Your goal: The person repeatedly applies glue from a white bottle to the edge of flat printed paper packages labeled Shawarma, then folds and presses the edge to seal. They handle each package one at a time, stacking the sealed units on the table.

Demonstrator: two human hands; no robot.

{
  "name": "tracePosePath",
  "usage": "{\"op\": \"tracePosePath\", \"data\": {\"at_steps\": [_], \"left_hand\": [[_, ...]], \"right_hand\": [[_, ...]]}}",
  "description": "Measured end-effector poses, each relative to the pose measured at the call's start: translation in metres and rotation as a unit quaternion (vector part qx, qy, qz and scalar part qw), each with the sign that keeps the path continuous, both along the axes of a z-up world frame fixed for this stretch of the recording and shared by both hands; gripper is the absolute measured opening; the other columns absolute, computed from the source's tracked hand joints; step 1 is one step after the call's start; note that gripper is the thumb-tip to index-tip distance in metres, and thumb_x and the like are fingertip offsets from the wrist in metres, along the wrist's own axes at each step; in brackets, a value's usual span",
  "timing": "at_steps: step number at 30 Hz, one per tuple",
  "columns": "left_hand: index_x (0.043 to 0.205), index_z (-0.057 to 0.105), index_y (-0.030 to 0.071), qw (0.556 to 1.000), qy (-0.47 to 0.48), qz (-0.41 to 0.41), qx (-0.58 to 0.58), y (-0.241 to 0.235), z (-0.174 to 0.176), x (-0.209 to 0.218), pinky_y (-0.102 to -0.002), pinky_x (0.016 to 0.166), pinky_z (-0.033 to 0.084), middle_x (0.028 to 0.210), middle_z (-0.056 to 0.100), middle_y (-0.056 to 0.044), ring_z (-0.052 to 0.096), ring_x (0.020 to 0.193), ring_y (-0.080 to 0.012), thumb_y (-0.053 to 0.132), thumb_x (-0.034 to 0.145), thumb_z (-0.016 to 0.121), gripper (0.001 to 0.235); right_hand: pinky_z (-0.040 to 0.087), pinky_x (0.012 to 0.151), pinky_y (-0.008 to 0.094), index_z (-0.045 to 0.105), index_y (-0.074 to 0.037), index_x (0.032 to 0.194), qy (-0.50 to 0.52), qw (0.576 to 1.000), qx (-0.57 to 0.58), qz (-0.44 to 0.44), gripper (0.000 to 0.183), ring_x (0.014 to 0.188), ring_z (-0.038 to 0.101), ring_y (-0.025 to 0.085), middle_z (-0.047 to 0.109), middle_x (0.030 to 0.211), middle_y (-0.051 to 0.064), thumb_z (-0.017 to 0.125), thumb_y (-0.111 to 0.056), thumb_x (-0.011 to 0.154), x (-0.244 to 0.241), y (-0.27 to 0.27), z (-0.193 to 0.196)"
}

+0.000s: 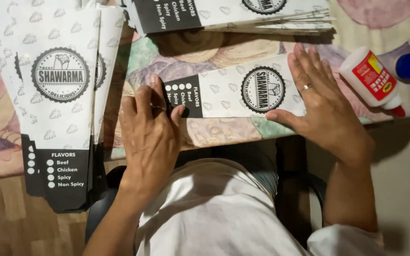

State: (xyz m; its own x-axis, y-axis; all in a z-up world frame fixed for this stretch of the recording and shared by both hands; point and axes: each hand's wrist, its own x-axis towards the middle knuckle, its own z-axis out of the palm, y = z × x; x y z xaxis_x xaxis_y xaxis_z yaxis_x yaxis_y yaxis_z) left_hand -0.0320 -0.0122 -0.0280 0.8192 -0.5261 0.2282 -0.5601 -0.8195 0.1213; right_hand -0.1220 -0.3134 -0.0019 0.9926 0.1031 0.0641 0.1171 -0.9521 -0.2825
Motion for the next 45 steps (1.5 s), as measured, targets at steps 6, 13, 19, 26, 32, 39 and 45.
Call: {"op": "tracePosePath", "data": {"at_steps": [6, 13, 19, 26, 32, 39, 45], "left_hand": [[0.149, 0.052, -0.007, 0.999, -0.038, -0.020, 0.014, 0.001, -0.002, 0.004, -0.052, 0.078, 0.044, 0.120, 0.049, -0.018, 0.047, 0.096, -0.0380, 0.037, 0.110, 0.049, 0.059], [0.156, 0.046, -0.004, 0.999, -0.015, -0.011, 0.050, 0.003, 0.000, 0.004, -0.044, 0.079, 0.047, 0.123, 0.045, -0.016, 0.045, 0.101, -0.0310, 0.043, 0.113, 0.045, 0.064], [0.167, 0.014, 0.005, 0.999, -0.013, 0.012, 0.044, -0.001, -0.013, -0.004, -0.049, 0.080, 0.046, 0.131, 0.049, -0.023, 0.047, 0.101, -0.0349, 0.043, 0.113, 0.061, 0.080], [0.130, 0.057, -0.003, 0.946, 0.009, -0.253, -0.201, -0.021, -0.004, -0.011, -0.058, 0.118, 0.049, 0.148, 0.053, -0.027, 0.054, 0.139, -0.0443, -0.001, 0.104, 0.065, 0.027], [0.117, 0.074, -0.003, 0.944, -0.017, -0.266, -0.194, -0.024, 0.001, 0.000, -0.049, 0.102, 0.060, 0.129, 0.071, -0.023, 0.068, 0.121, -0.0394, 0.001, 0.099, 0.073, 0.019], [0.112, 0.079, 0.001, 0.944, -0.009, -0.276, -0.180, -0.022, 0.008, 0.010, -0.044, 0.094, 0.063, 0.120, 0.077, -0.018, 0.073, 0.115, -0.0342, 0.005, 0.095, 0.079, 0.018], [0.110, 0.079, 0.003, 0.942, 0.000, -0.290, -0.169, -0.019, 0.011, 0.014, -0.044, 0.088, 0.065, 0.119, 0.077, -0.017, 0.074, 0.112, -0.0337, 0.008, 0.093, 0.081, 0.017]], "right_hand": [[0.017, 0.132, 0.061, 0.012, -0.001, 0.163, -0.036, 0.996, 0.028, 0.083, 0.125, 0.162, 0.020, 0.037, 0.020, 0.172, 0.021, 0.064, -0.082, 0.085, 0.016, 0.073, -0.019], [0.011, 0.131, 0.051, 0.011, 0.001, 0.162, 0.028, 0.989, -0.091, -0.113, 0.108, 0.156, 0.016, 0.040, 0.014, 0.170, 0.025, 0.024, -0.081, 0.094, 0.003, 0.018, -0.012], [0.008, 0.131, 0.061, 0.011, 0.005, 0.162, -0.035, 0.984, -0.094, -0.148, 0.111, 0.157, 0.006, 0.046, 0.012, 0.167, 0.034, 0.008, -0.079, 0.091, -0.021, 0.032, 0.003], [0.019, 0.131, 0.059, 0.027, 0.003, 0.159, -0.071, 0.996, -0.061, 0.004, 0.094, 0.157, 0.028, 0.039, 0.031, 0.166, 0.024, 0.028, -0.069, 0.099, -0.063, 0.054, -0.021], [0.036, 0.119, 0.060, 0.063, 0.008, 0.116, -0.135, 0.981, -0.113, -0.079, 0.034, 0.119, 0.055, 0.043, 0.061, 0.123, 0.026, 0.066, -0.022, 0.100, -0.086, 0.014, 0.006], [0.043, 0.098, 0.051, 0.079, 0.014, 0.128, -0.177, 0.946, -0.181, -0.205, 0.022, 0.112, 0.055, 0.044, 0.065, 0.121, 0.028, 0.081, 0.006, 0.108, -0.081, -0.063, 0.005], [0.052, 0.078, 0.041, 0.074, 0.014, 0.140, -0.114, 0.962, -0.106, -0.223, 0.050, 0.083, 0.062, 0.028, 0.067, 0.117, 0.023, 0.093, -0.011, 0.102, -0.084, -0.105, -0.007]]}}
